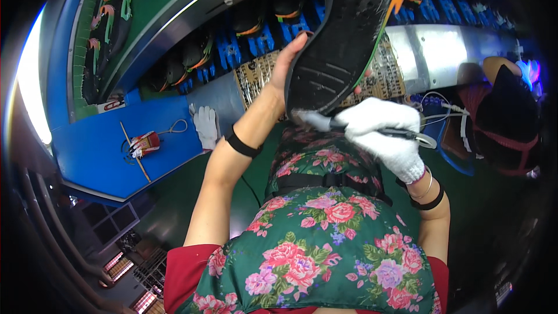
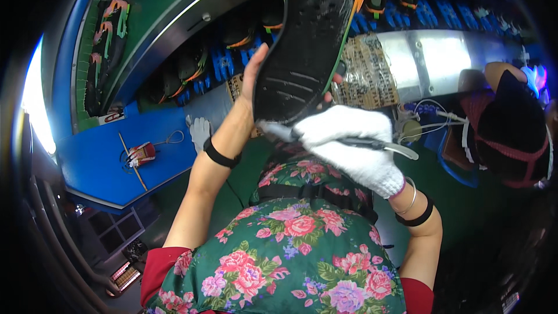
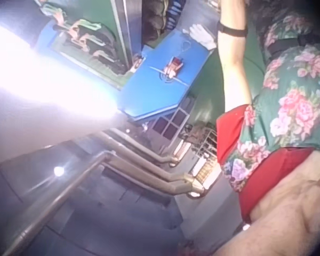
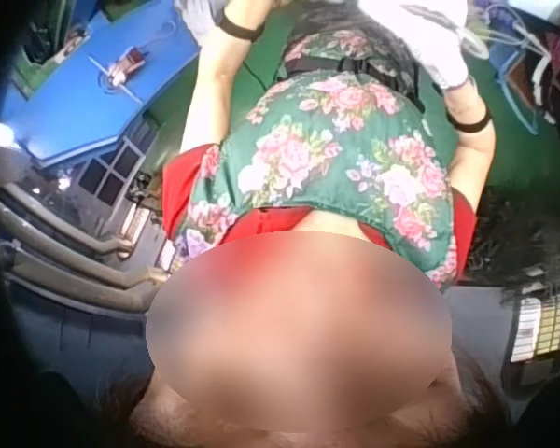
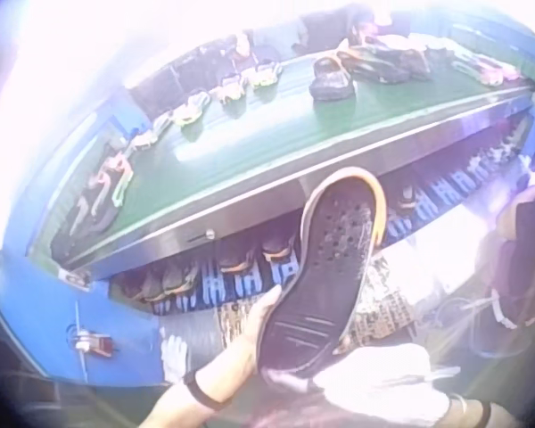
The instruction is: Applying adhesive to the surfaces of various shoe soles using a brush on an assembly line.
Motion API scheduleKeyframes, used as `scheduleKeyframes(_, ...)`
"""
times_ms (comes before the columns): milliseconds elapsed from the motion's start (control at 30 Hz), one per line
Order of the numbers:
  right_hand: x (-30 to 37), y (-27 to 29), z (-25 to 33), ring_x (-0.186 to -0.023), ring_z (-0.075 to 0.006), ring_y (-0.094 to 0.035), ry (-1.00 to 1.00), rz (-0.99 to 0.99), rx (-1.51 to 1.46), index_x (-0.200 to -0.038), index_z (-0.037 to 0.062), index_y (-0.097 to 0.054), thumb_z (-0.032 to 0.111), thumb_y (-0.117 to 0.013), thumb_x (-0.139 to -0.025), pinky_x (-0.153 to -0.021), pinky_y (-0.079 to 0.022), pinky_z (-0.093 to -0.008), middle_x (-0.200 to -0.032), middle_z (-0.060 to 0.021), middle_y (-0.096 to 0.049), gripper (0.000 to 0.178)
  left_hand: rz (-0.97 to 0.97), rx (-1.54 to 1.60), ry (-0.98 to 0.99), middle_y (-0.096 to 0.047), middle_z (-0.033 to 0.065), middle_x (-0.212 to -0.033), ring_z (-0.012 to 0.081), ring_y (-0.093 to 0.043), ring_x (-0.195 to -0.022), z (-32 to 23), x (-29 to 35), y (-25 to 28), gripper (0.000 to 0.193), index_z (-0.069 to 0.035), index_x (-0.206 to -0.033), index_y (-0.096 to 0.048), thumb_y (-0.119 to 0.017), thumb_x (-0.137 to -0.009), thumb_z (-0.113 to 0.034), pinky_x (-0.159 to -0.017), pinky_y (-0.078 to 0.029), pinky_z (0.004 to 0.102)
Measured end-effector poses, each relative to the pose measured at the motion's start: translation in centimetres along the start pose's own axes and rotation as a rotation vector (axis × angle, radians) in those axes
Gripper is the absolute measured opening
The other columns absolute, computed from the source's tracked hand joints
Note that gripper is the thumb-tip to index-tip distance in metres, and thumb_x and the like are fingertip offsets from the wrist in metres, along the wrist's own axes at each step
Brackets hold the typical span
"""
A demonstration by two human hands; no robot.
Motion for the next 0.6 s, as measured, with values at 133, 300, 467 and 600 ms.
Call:
scheduleKeyframes(133, -3.3, 2.4, 2.0, -0.093, -0.0227, -0.074, 0.191, -0.081, 0.399, -0.092, 0.0002, -0.078, -0.005, -0.076, -0.080, -0.084, -0.058, -0.0339, -0.100, -0.0139, -0.078, 0.013, -0.101, 0.469, 0.015, -0.053, 0.0291, -0.144, 0.0495, -0.058, -0.125, 2.7, 2.0, 1.0, 0.083, -0.001, -0.154, -0.038, -0.044, -0.099, -0.062, -0.108, -0.047, 0.0604)
scheduleKeyframes(300, -4.9, 2.3, 4.4, -0.099, -0.0278, -0.073, 0.581, -0.044, 0.908, -0.111, 0.0069, -0.076, -0.003, -0.073, -0.080, -0.085, -0.057, -0.0352, -0.107, -0.0126, -0.076, 0.033, -0.082, 0.329, -0.004, -0.054, 0.0293, -0.142, 0.0530, -0.059, -0.121, 4.0, 3.3, 0.3, 0.081, -0.001, -0.152, -0.041, -0.043, -0.099, -0.062, -0.104, -0.050, 0.0597)
scheduleKeyframes(467, -2.6, 1.1, 4.1, -0.092, -0.0252, -0.074, 0.274, 0.045, 0.165, -0.089, 0.0033, -0.077, -0.005, -0.079, -0.074, -0.082, -0.058, -0.0351, -0.097, -0.0144, -0.076, 0.017, 0.091, 0.040, -0.262, -0.038, 0.0361, -0.152, 0.0577, -0.054, -0.124, -0.4, 5.6, -1.0, 0.110, -0.001, -0.158, -0.026, -0.064, -0.084, -0.073, -0.103, -0.049, 0.0654)
scheduleKeyframes(600, -1.0, 3.8, 2.7, -0.092, -0.0253, -0.072, 0.149, -0.307, -0.056, -0.087, -0.0032, -0.074, -0.012, -0.074, -0.072, -0.080, -0.059, -0.0350, -0.097, -0.0210, -0.074, 0.017, 0.302, -0.223, -0.369, -0.033, 0.0433, -0.149, 0.0568, -0.057, -0.119, -10.5, 7.7, -3.8, 0.125, 0.003, -0.157, -0.022, -0.074, -0.074, -0.075, -0.102, -0.051, 0.0636)
Point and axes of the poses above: each hand's wrist, its own x-axis away from the middle knuckle, its own y-axis out of the back of the hand, z = x × y, the point moved 4 cm from there along -x, towards the middle knuckle
